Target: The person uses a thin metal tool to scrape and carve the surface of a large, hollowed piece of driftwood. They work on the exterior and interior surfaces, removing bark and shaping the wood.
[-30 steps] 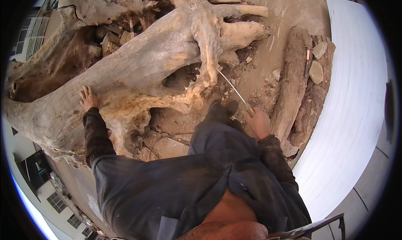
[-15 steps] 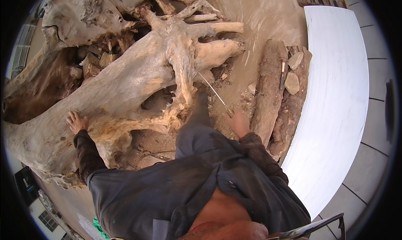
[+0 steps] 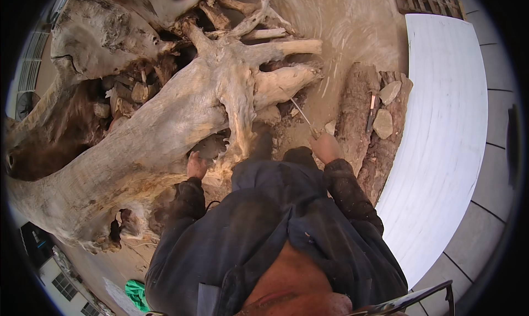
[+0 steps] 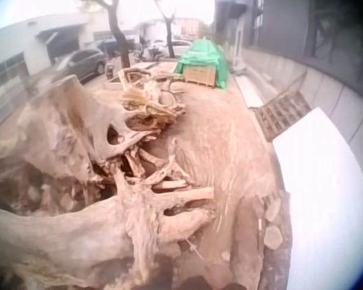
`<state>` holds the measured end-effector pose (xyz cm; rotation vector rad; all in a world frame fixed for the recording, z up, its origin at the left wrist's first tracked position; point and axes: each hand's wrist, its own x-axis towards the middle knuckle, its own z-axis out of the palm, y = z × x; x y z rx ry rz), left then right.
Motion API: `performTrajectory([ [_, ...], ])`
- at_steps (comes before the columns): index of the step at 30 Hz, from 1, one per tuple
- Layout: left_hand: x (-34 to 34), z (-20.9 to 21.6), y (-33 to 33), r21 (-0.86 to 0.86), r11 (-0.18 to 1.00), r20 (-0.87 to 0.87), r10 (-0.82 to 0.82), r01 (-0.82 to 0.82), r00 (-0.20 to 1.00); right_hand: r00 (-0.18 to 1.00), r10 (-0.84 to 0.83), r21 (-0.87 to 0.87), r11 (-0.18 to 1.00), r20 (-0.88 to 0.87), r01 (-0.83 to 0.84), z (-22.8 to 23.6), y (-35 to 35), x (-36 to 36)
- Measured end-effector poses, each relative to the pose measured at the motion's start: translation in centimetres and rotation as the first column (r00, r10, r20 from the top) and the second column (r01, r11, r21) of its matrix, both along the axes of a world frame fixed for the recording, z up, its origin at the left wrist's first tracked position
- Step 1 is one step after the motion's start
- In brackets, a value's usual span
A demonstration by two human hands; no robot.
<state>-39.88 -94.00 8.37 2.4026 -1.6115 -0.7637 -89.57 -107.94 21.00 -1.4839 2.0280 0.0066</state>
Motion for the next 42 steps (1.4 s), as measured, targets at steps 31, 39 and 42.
performTrajectory([
  [31, -29.2, -2.3, 5.5, 0.527, 0.824, -0.281, 0.401, -0.209, 0.872, 0.991, 0.132, -0.102, 0.986, -0.003, -0.132, -7.1, -23.8, -30.8],
  [39, -35.8, 4.6, -16.9, 0.316, 0.741, -0.714, 0.597, -0.592, 0.366, 0.883, 0.469, -0.322, 0.837, 0.003, -0.443, -3.8, -29.6, -20.2],
  [42, -37.2, 2.8, -18.7, 0.252, 0.847, -0.739, 0.480, -0.467, 0.472, 0.808, 0.589, -0.240, 0.783, -0.011, -0.574, -2.1, -30.3, -13.9],
])
